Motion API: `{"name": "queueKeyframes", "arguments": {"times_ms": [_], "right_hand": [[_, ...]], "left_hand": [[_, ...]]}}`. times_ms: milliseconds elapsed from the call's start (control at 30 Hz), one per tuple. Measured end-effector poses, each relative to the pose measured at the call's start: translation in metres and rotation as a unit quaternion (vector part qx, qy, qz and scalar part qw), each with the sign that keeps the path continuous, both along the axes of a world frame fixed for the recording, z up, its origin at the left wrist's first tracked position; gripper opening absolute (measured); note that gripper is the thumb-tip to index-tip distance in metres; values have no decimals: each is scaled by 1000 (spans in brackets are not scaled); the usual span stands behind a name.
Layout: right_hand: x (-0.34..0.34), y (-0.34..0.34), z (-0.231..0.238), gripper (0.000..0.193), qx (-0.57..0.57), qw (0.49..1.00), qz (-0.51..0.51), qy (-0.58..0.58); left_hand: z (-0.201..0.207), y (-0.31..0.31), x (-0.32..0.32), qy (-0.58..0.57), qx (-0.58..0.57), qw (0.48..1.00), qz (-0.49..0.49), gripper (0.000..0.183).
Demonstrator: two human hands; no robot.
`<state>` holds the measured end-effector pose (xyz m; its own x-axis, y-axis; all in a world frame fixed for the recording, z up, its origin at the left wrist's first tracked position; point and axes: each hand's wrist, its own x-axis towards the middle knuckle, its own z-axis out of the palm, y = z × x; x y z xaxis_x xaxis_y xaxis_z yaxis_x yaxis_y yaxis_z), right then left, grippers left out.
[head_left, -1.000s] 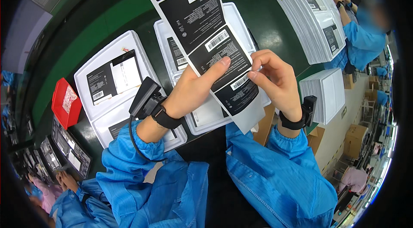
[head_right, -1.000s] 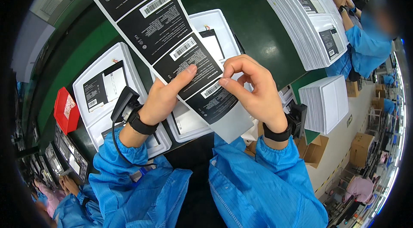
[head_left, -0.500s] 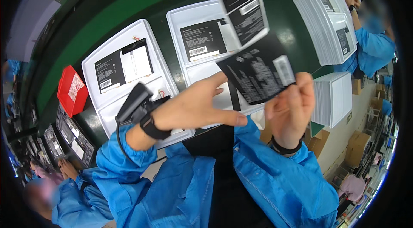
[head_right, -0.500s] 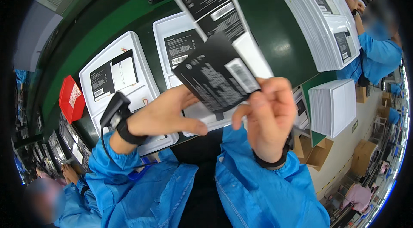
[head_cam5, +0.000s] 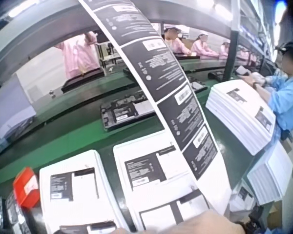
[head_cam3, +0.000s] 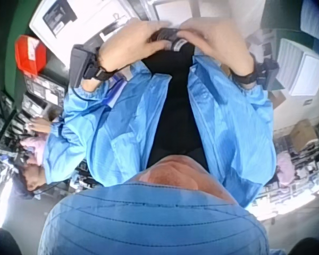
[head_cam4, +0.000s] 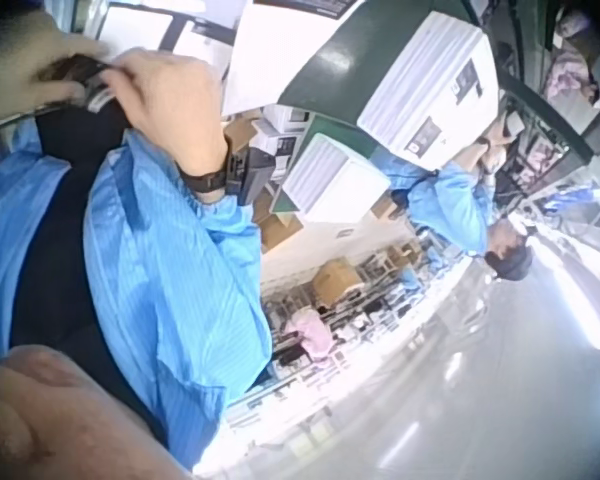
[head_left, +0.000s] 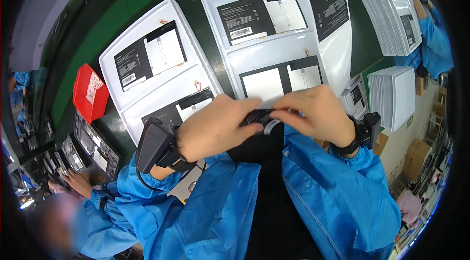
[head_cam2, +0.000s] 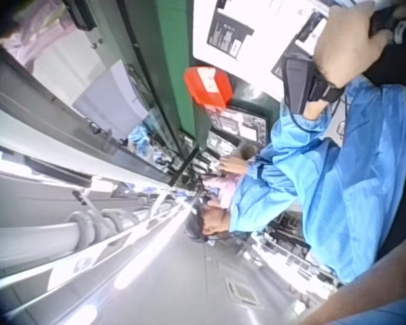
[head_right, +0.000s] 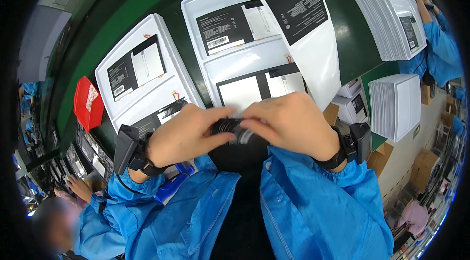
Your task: Applying labels to battery packs and assembling internal components of an electronic device on a production line.
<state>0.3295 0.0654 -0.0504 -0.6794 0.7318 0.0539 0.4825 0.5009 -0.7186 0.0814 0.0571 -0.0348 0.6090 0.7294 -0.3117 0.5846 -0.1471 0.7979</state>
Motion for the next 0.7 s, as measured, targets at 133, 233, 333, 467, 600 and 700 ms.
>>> {"name": "queueKeyframes", "arguments": {"times_ms": [133,233,333,467,600,700], "right_hand": [[-1,-10,-16,14,-296,908,-274,111],[-5,-22,-34,19,-336,862,-330,190],[-9,-26,-39,20,-314,864,-351,181],[-12,-25,-35,21,-298,873,-348,169],[-14,-24,-33,21,-318,863,-351,178],[-15,-24,-33,20,-320,865,-347,169]], "left_hand": [[-2,-3,-13,-26,65,994,86,40],[-11,-3,-22,73,352,933,31,38],[-21,-7,-23,112,353,929,-10,33],[-23,-9,-23,120,350,929,-23,32],[-25,-9,-23,114,349,930,-21,33],[-26,-10,-22,123,350,928,-28,34]]}}
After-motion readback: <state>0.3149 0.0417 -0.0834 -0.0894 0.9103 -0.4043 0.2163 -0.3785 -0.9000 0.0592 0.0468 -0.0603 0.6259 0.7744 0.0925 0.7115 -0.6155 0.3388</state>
